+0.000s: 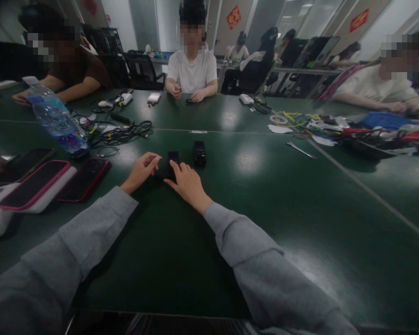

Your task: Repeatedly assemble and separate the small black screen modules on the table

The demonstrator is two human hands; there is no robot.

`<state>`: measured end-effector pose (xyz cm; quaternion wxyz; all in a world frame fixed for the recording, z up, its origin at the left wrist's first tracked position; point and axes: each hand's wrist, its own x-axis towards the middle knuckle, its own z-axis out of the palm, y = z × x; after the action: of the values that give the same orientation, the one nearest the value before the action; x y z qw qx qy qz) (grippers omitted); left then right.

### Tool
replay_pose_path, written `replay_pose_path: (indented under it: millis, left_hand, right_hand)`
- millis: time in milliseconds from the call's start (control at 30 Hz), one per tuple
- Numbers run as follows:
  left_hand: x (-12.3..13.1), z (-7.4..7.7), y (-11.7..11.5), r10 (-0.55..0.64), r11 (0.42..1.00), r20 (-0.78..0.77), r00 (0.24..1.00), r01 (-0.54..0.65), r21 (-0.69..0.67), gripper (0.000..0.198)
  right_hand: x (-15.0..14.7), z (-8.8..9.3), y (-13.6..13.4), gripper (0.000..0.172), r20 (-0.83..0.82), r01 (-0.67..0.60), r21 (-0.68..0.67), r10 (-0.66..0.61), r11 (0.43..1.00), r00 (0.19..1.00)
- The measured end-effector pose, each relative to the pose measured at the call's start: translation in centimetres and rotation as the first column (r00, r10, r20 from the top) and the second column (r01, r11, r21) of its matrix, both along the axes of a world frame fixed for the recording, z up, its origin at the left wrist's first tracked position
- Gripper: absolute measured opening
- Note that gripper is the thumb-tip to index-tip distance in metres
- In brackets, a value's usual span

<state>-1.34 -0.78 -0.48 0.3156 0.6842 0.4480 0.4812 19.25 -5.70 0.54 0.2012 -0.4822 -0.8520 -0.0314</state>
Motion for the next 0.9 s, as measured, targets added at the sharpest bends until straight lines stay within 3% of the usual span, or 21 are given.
replay_pose_path:
  millis: [133,267,367,467,700,900]
  left_hand:
    - [0.3,0.3,-0.3,-0.028,0.999,-0.085,0.996,0.030,0.020,0.037]
    - [0.6,0.8,-0.9,0.047,0.987,-0.242,0.969,-0.008,0.159,0.037]
    - [0.8,1.0,-1.6,0.043,0.955,-0.449,0.892,0.096,0.282,0.037]
    - [1.2,1.1,-2.0,0.039,0.918,-0.632,0.774,0.222,0.328,0.036]
    - [1.6,1.0,-2.0,0.123,0.908,-0.692,0.711,0.200,0.368,0.026]
    - [2.0,1.1,-2.2,0.160,0.904,-0.736,0.658,0.202,0.377,0.027]
  right_hand:
    - [0.3,-0.4,1.3,0.071,-0.092,-0.034,-0.017,0.032,0.999,0.995]
    - [2.9,0.4,1.1,0.051,-0.160,0.021,0.105,-0.004,0.994,0.987]
    - [4.9,0.6,1.9,0.036,-0.167,0.117,0.194,-0.085,0.974,0.982]
    - [5.9,0.2,2.7,0.028,-0.182,0.178,0.188,-0.144,0.966,0.973]
    - [5.8,-0.5,2.7,0.028,-0.189,0.157,0.099,-0.136,0.983,0.972]
    - [5.7,-0.4,2.7,0.031,-0.154,0.158,0.109,-0.140,0.981,0.978]
